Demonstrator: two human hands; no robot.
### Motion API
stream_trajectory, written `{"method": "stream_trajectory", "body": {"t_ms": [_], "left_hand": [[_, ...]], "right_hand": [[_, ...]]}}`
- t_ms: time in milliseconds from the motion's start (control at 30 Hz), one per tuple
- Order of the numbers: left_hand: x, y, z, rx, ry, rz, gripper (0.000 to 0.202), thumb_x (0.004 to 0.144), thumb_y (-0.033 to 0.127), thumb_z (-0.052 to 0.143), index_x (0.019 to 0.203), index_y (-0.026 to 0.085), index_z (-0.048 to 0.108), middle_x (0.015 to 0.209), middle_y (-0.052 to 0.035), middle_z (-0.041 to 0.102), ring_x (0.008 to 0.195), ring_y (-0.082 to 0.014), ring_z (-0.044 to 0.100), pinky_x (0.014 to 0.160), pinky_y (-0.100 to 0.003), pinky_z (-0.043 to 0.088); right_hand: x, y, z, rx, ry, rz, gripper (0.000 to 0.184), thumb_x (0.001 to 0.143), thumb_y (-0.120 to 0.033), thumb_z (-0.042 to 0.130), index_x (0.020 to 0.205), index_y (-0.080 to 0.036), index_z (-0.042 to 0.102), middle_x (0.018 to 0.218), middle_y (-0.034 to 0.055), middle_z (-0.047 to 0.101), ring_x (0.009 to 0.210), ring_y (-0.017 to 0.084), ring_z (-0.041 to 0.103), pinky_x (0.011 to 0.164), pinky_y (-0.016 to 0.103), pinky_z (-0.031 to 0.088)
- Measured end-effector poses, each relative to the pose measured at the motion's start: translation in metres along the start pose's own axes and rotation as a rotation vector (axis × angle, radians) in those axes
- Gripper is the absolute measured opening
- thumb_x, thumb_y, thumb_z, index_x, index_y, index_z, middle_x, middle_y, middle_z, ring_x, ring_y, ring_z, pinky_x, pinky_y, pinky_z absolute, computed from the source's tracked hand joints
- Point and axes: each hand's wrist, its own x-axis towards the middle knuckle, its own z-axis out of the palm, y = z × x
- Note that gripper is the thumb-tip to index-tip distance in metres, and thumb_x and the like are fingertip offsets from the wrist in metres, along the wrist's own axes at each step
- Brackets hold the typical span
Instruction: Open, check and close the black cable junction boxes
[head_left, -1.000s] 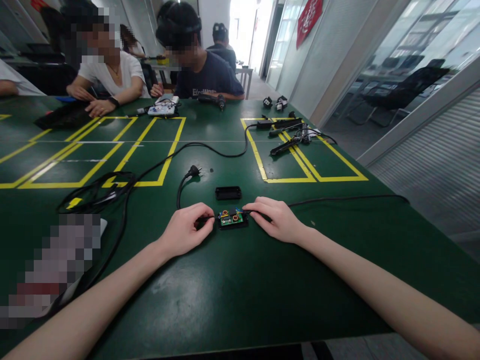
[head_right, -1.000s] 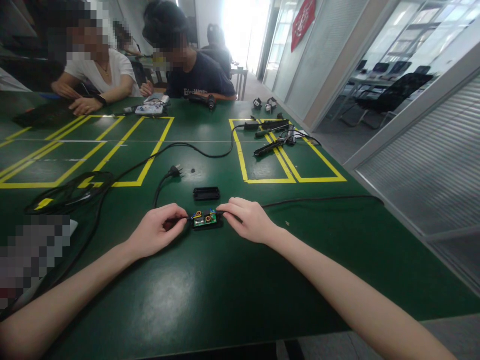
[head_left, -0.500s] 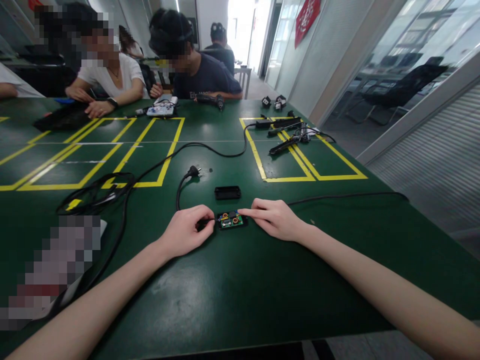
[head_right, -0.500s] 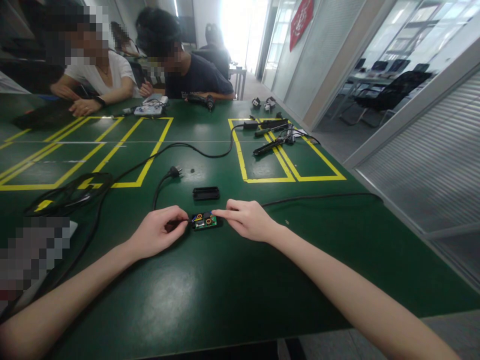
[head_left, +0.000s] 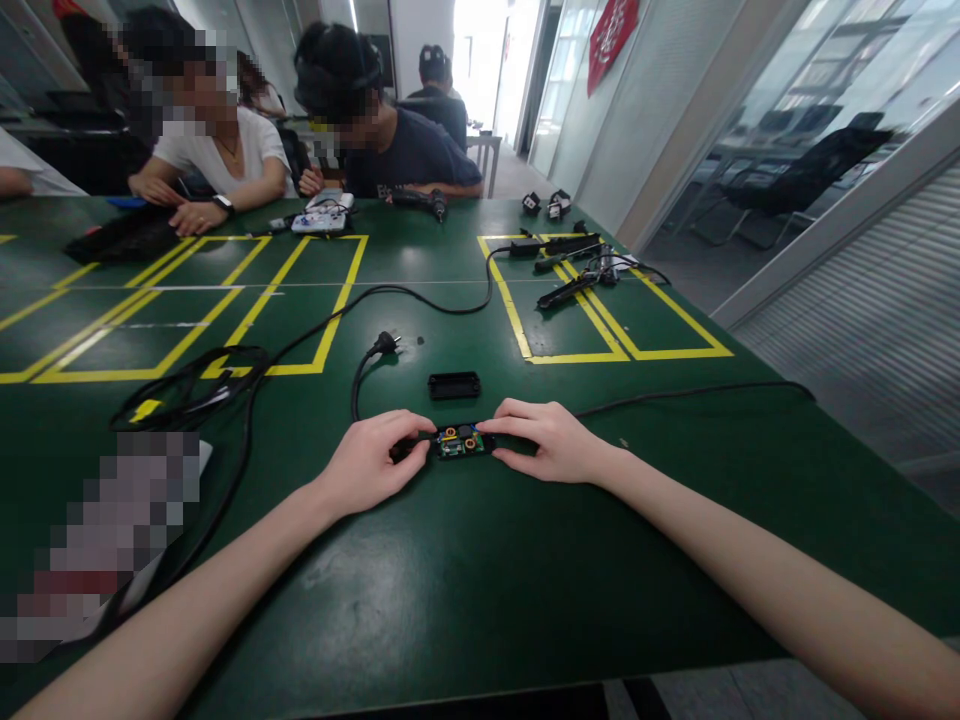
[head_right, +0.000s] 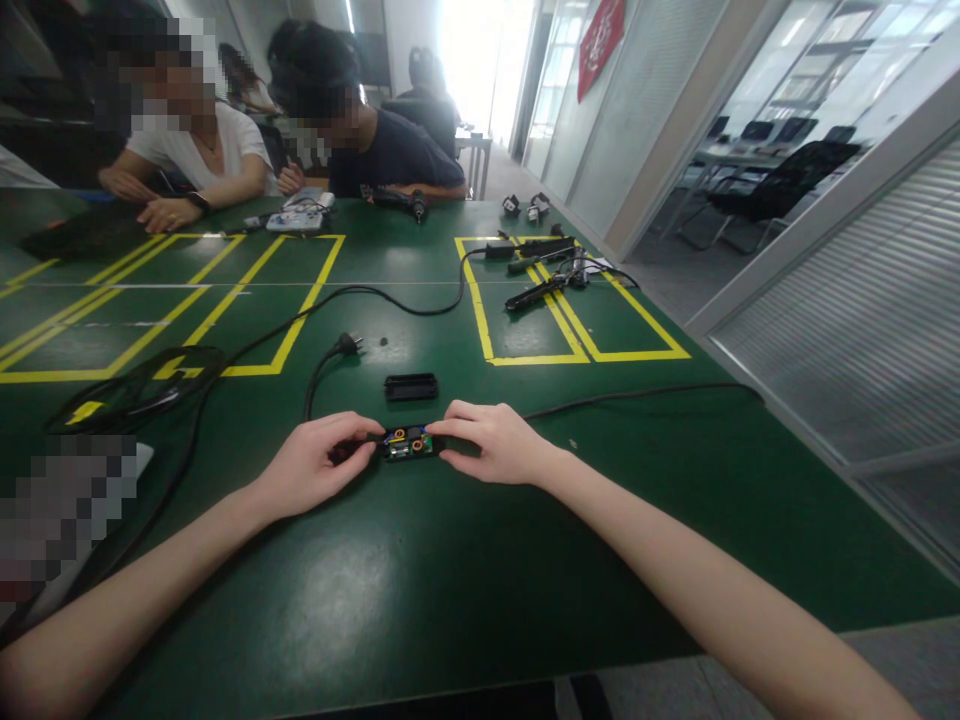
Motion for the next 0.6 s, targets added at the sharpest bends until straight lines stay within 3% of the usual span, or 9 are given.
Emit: {"method": "stream_trajectory", "body": {"t_ms": [200, 600], "left_hand": [[-0.0002, 0.0005, -0.0005, 0.011, -0.004, 0.016, 0.026, 0.097, 0.025, 0.054, 0.112, 0.021, 0.075, 0.088, -0.0034, 0.073, 0.073, -0.0158, 0.066, 0.065, -0.026, 0.052], [0.0003, -0.0014, 0.0000, 0.014, 0.012, 0.031, 0.023, 0.098, 0.024, 0.056, 0.104, 0.022, 0.078, 0.088, -0.0042, 0.072, 0.079, -0.0178, 0.068, 0.070, -0.027, 0.054]], "right_hand": [[-0.0012, 0.0031, 0.0013, -0.006, 0.003, -0.002, 0.029, 0.099, -0.031, 0.063, 0.126, -0.020, 0.068, 0.105, 0.0078, 0.072, 0.085, 0.017, 0.071, 0.070, 0.027, 0.055], [-0.0005, 0.0044, 0.0023, 0.024, -0.006, 0.020, 0.025, 0.103, -0.032, 0.061, 0.123, -0.021, 0.070, 0.103, 0.0072, 0.072, 0.086, 0.017, 0.071, 0.072, 0.028, 0.056]]}}
